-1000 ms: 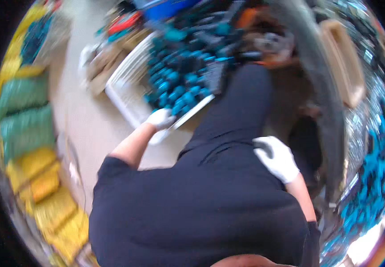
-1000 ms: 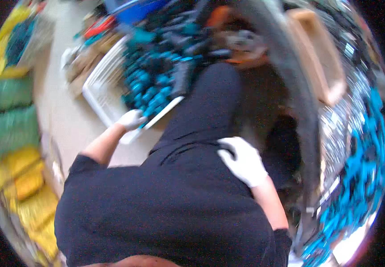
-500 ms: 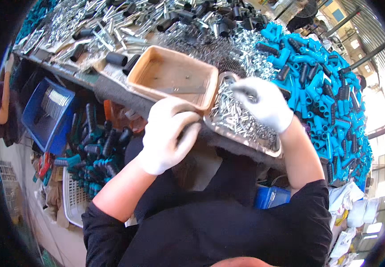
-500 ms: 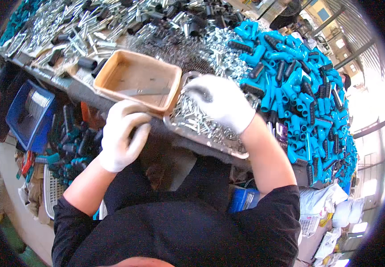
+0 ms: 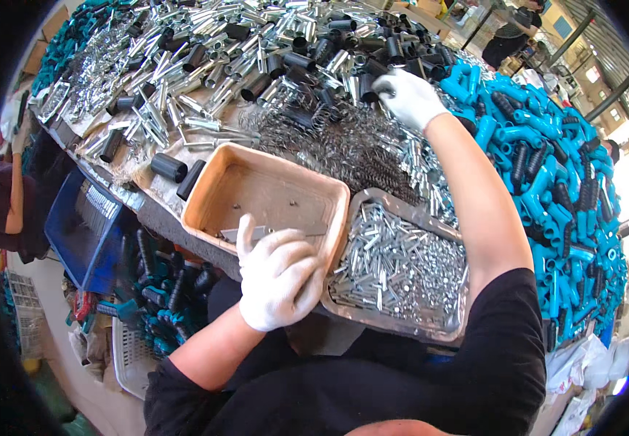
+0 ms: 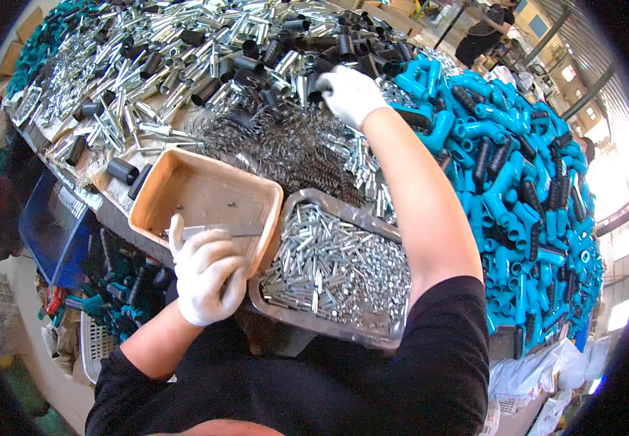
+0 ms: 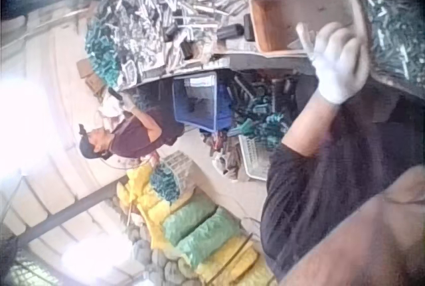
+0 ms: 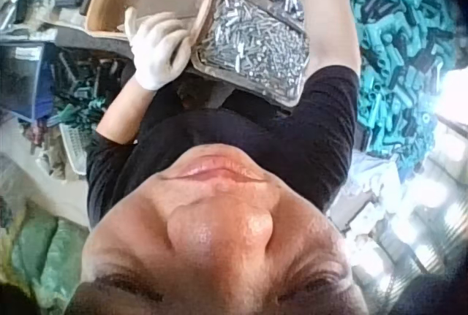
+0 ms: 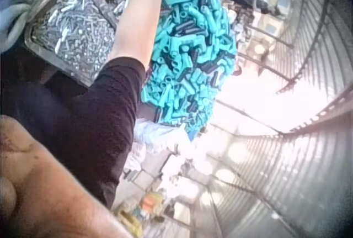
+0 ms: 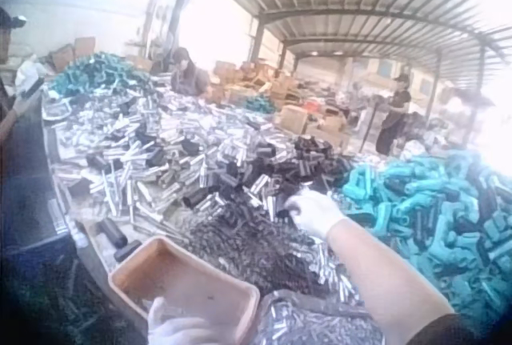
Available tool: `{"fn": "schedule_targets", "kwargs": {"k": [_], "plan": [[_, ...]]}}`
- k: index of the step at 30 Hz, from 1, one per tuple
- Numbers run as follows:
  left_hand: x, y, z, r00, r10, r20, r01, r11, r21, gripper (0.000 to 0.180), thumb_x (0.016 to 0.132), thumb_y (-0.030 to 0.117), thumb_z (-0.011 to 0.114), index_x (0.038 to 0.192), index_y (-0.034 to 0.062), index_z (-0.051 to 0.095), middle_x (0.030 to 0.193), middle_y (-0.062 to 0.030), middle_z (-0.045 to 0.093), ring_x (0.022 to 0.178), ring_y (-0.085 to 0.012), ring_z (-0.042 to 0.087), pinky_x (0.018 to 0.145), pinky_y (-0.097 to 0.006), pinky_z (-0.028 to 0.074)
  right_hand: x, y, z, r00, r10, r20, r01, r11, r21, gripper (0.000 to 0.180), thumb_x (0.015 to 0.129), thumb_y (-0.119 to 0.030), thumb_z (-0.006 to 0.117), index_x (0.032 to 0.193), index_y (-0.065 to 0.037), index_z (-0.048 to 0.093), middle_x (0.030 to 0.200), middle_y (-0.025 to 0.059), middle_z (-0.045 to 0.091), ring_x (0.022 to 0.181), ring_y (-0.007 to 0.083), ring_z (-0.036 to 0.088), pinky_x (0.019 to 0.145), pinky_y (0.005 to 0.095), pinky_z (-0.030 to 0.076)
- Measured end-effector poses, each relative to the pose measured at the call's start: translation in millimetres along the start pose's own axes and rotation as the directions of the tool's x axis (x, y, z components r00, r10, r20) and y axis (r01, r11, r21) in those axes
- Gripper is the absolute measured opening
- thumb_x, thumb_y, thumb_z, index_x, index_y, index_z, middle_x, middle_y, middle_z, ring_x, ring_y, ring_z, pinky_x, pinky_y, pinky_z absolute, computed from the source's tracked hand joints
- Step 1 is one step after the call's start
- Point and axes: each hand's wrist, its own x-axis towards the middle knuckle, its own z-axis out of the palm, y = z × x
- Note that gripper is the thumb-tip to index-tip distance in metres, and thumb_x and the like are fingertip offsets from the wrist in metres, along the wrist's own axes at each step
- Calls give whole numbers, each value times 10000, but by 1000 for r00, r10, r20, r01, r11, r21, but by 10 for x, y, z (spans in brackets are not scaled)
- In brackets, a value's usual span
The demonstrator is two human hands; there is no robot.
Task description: The person assembles tools by inserting metal rods and springs into metal sleeves, attaching plastic handles to the assemblies, and fitting the components together by hand.
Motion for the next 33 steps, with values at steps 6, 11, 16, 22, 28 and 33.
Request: {"fn": "schedule_targets", "kwargs": {"k": [6, 11, 16, 22, 28, 33], "plan": [[-29, -32, 13, 1000, 3, 25, -2, 999, -45, 176, 624, 23, 655, 779, 102, 627, 810, -27, 621, 842, -237, 626, 1122, -566, 121, 607, -219, 329, 957, 249, 151, -192, 929, -317, 365, 899, -350, 471, 1136, -131, 641, 1292, 137, 496, 1209, 300, 477, 977, 482, 405], [-59, -97, -9, 999, 3, 35, 0, 995, -96, 133, 634, 83, 668, 762, 108, 643, 805, -16, 627, 823, -222, 632, 1111, -556, 141, 628, -227, 197, 974, 124, 187, -80, 970, -230, 291, 754, -293, 623, 1001, -140, 640, 1219, 151, 564, 1140, 322, 529, 918, 437, 435], [-29, -148, -39, 999, 36, 33, -30, 985, -169, 155, 620, 105, 685, 771, 108, 651, 818, -20, 643, 805, -218, 630, 964, -509, 339, 728, -182, 434, 958, 111, 265, -105, 994, -35, 281, 810, -257, 567, 1021, -70, 574, 952, 217, 660, 926, 367, 632, 831, 414, 483], [-41, -179, -38, 999, 41, 9, -38, 975, -221, 158, 617, 112, 687, 767, 98, 640, 794, -29, 642, 790, -222, 622, 802, -459, 414, 804, -112, 591, 960, 18, 280, -14, 1000, -16, 331, 851, -62, 481, 1164, -127, 567, 1002, 216, 647, 942, 380, 620, 819, 420, 480], [-44, -142, -51, 999, 36, 7, -34, 979, -203, 147, 640, 101, 690, 773, 94, 628, 794, -32, 634, 794, -223, 619, 851, -465, 421, 801, 65, 466, 989, -143, 43, 137, 984, 113, 232, 847, -95, 521, 1026, -144, 659, 970, 142, 679, 915, 328, 641, 804, 399, 506], [-33, -130, -9, 999, 37, -8, -38, 982, -187, 159, 627, 47, 691, 757, 87, 608, 777, -41, 622, 813, -238, 619, 890, -477, 419, 598, 112, -5, 934, 283, -219, -80, 761, 643, 195, 900, -123, 566, 1041, -23, 657, 914, 104, 711, 842, 158, 675, 766, 280, 509]]}}
